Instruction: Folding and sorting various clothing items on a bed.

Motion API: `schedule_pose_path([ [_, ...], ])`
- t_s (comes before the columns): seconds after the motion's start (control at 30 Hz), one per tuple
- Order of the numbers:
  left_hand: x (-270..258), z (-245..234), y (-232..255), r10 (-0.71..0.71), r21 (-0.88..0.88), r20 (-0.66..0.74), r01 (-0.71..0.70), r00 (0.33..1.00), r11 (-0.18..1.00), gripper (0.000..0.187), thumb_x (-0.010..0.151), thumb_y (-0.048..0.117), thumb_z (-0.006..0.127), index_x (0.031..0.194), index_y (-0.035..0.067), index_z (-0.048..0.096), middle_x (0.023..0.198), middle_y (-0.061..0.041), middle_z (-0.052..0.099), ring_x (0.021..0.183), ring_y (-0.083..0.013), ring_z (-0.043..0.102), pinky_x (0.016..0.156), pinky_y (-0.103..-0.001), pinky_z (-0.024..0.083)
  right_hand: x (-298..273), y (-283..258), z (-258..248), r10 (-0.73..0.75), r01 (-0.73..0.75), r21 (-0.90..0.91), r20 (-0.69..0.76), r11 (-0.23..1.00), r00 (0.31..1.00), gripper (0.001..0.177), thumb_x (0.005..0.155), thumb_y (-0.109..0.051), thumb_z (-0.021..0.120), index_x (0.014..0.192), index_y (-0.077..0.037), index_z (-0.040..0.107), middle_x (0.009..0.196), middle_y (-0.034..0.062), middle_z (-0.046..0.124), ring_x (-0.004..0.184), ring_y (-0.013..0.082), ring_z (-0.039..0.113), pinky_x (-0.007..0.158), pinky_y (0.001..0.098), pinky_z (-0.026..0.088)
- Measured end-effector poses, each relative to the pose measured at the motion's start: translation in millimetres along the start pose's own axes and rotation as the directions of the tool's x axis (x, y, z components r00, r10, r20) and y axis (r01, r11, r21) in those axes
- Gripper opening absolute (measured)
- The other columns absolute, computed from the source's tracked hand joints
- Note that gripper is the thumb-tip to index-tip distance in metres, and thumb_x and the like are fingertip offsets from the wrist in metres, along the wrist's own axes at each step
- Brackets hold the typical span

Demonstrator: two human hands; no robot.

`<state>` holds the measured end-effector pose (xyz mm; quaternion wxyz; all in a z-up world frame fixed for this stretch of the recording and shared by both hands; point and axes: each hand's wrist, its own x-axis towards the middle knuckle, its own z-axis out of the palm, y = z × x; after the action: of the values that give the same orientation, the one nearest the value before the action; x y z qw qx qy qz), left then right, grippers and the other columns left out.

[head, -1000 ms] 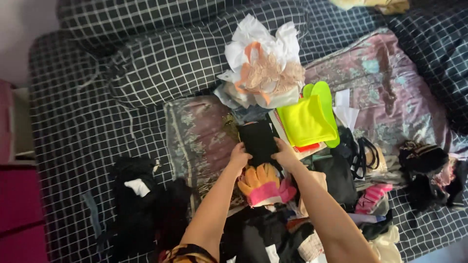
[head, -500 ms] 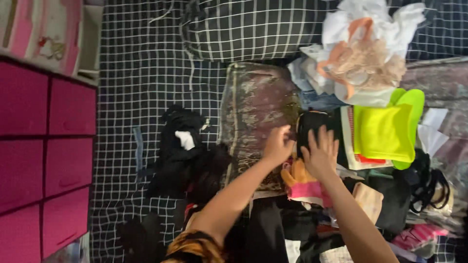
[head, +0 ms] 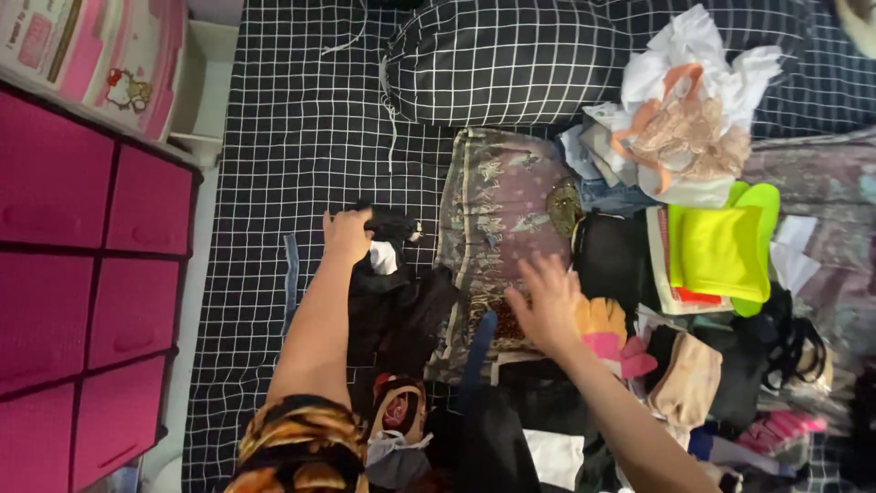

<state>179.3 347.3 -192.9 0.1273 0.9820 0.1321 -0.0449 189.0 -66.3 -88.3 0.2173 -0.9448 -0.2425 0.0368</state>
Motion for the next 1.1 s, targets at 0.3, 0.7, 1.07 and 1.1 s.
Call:
schedule_pose_path([
  [0.3, -8.3, -138.2, 89.6, 0.055, -0.924, 0.145, 0.115, 0.988, 0.364, 0.015, 0.086, 0.014, 0.062, 0.095, 0.003, 0.067, 0.077, 0.003, 0.055, 0.073, -0.0106, 0.049, 0.065, -0.03, 0.039, -13.3, -33.1, -47.6, 0.176, -0.497, 0.855, 0.471, 0.152, 0.864, 0.052, 0.095, -0.034, 0.067, 0.136, -0.002, 0.062, 0.129, 0.0132, 0.071, 0.12, 0.0253, 0.063, 0.106, 0.0446, 0.047],
  [0.7, -189.3, -237.0, 226.1, 0.435, -0.925, 0.106, -0.071, 0.894, 0.373, 0.038, 0.096, 0.026, 0.053, 0.118, -0.004, 0.052, 0.116, 0.018, 0.054, 0.104, 0.002, 0.05, 0.086, -0.026, 0.041, -96.9, -84.8, -165.2, 0.032, -0.148, 0.747, 0.22, -0.648, 0.975, 0.034, 0.101, -0.021, 0.06, 0.131, -0.004, 0.058, 0.124, 0.011, 0.07, 0.116, 0.0281, 0.066, 0.105, 0.0478, 0.049],
  [1.07, -323.5, -281.9, 376.7, 0.579, -0.829, -0.101, -0.39, 0.809, 0.4, 0.025, 0.087, 0.015, 0.08, 0.103, 0.001, 0.067, 0.088, -0.001, 0.07, 0.08, -0.0058, 0.063, 0.071, -0.025, 0.051, -230.7, -30.9, -192.4, 0.083, 0.084, 0.9, -0.054, -0.428, 0.995, 0.029, 0.098, 0.0, 0.065, 0.126, -0.005, 0.06, 0.124, 0.0095, 0.07, 0.115, 0.0227, 0.067, 0.1, 0.0412, 0.053],
  [1.1, -335.1, -281.1, 390.4, 0.556, -0.822, -0.071, -0.365, 0.828, 0.438, 0.025, 0.085, 0.014, 0.083, 0.1, 0.001, 0.068, 0.082, 0.001, 0.07, 0.071, -0.0048, 0.06, 0.063, -0.023, 0.05, -240.2, -24.9, -186.6, 0.069, 0.133, 0.891, -0.115, -0.435, 0.991, 0.023, 0.102, 0.002, 0.065, 0.125, -0.003, 0.063, 0.122, 0.0112, 0.071, 0.112, 0.0238, 0.068, 0.099, 0.0409, 0.053],
])
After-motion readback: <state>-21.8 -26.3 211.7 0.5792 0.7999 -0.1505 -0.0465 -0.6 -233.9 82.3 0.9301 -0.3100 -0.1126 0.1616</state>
